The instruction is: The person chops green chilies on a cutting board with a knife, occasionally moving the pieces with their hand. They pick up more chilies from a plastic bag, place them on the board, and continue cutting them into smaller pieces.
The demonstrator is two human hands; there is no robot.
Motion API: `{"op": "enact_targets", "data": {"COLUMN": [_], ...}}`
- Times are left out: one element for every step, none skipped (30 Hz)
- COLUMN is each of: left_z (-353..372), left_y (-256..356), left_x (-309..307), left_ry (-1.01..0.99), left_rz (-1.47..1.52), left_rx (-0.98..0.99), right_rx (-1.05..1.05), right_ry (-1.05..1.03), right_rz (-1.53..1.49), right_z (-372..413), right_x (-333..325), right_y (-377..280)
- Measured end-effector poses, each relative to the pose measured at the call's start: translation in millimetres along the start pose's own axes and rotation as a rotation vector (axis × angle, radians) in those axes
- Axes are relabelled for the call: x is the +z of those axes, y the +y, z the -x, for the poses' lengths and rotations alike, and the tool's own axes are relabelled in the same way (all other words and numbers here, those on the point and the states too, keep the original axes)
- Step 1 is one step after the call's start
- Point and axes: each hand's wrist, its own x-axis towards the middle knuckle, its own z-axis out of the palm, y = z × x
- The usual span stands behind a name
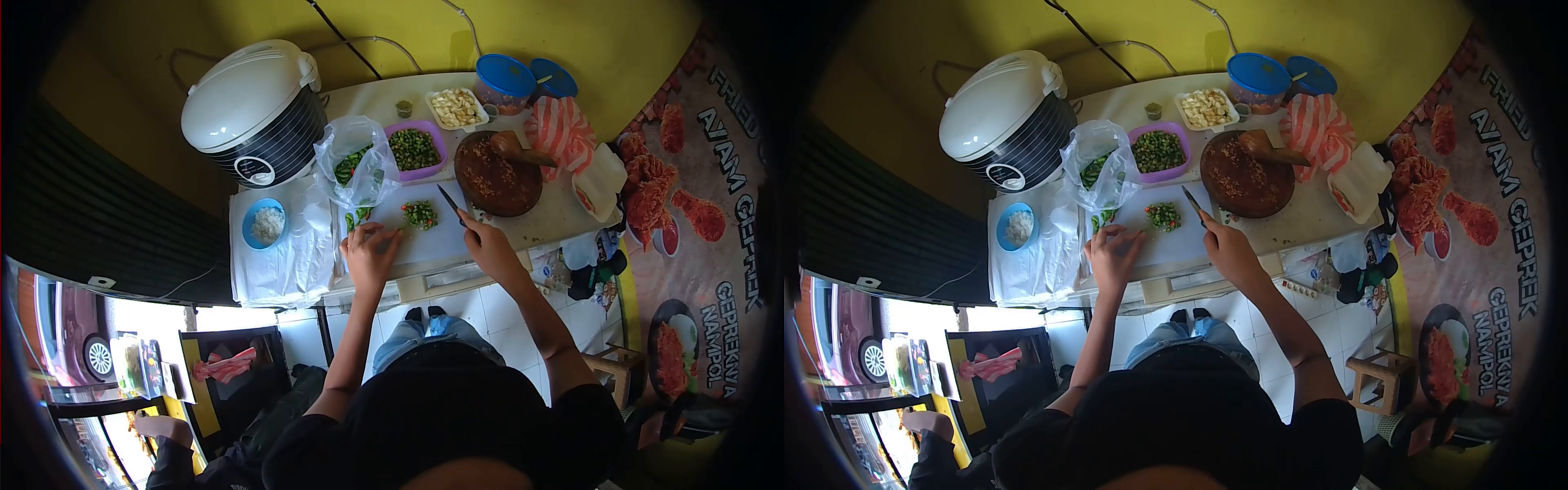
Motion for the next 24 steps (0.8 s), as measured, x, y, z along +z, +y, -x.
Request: {"op": "enact_targets", "data": {"left_z": [0.2,-0.1,-0.4,-0.3,0.0,0.3,0.4,0.6,0.8,0.6,0.5,0.5,0.4,0.3,0.2,0.2,0.4,0.5,0.5,0.1,0.1,0.5,0.7,0.6], "left_y": [0.1,0.4,0.3,-0.3,-1.0,-1.5,-1.9,-2.3,-2.7,-2.5,-1.8,-1.0,-0.4,0.0,-0.1,-0.6,-1.1,-1.4,-1.0,-0.5,-0.2,-0.9,-2.1,-2.6], "left_x": [0.1,0.4,0.4,0.6,1.2,1.9,2.5,2.8,2.5,1.8,1.1,0.7,0.6,0.5,0.2,0.4,1.0,1.6,1.6,1.0,0.7,1.2,2.2,2.6], "left_ry": [0.009,0.017,0.026,0.026,0.025,0.025,0.03,0.035,0.039,0.032,0.024,0.015,0.011,0.009,0.006,0.012,0.016,0.02,0.021,0.022,0.024,0.028,0.034,0.039], "left_rz": [0.0,0.0,0.0,-0.002,-0.003,-0.003,-0.003,-0.004,-0.005,-0.005,-0.004,-0.002,-0.002,-0.002,-0.004,-0.004,-0.004,-0.003,-0.003,-0.003,-0.004,-0.006,-0.008,-0.01], "left_rx": [0.006,0.012,0.018,0.019,0.019,0.019,0.022,0.026,0.029,0.022,0.014,0.007,0.005,0.002,-0.001,0.001,0.002,0.004,0.004,0.004,0.004,0.009,0.013,0.017], "right_rx": [0.036,0.035,0.034,0.032,0.004,-0.023,-0.05,-0.02,0.01,0.039,0.01,-0.018,-0.046,-0.029,-0.013,0.005,-0.013,-0.031,-0.049,-0.064,-0.08,-0.097,-0.156,-0.216], "right_ry": [-0.039,-0.04,-0.041,-0.042,-0.027,-0.011,0.004,-0.006,-0.015,-0.025,-0.01,0.006,0.023,0.011,-0.001,-0.015,-0.016,-0.016,-0.017,-0.017,-0.018,-0.018,-0.013,-0.008], "right_rz": [-0.034,-0.031,-0.029,-0.026,-0.018,-0.01,-0.001,0.033,0.067,0.102,0.1,0.099,0.098,0.084,0.07,0.055,0.016,-0.024,-0.063,-0.059,-0.055,-0.051,-0.053,-0.055], "right_z": [-4.3,-8.6,-13.2,-17.1,-20.5,-23.6,-26.4,-28.7,-30.5,-32.2,-34.0,-35.6,-36.7,-35.7,-31.6,-27.8,-24.8,-21.5,-18.2,-15.6,-13.4,-10.4,-6.3,-1.9], "right_x": [-0.1,0.9,2.1,2.5,3.0,4.0,3.6,0.4,-4.7,-9.1,-10.9,-12.5,-13.2,-13.9,-16.9,-17.2,-14.8,-11.7,-8.6,-4.2,0.9,4.2,6.3,7.7], "right_y": [-4.8,-7.2,-9.3,-10.3,-9.1,-6.7,-5.6,-5.6,-6.4,-5.7,0.9,6.5,10.1,12.2,5.3,1.3,1.5,2.5,4.3,8.9,15.1,19.9,23.3,25.6]}}
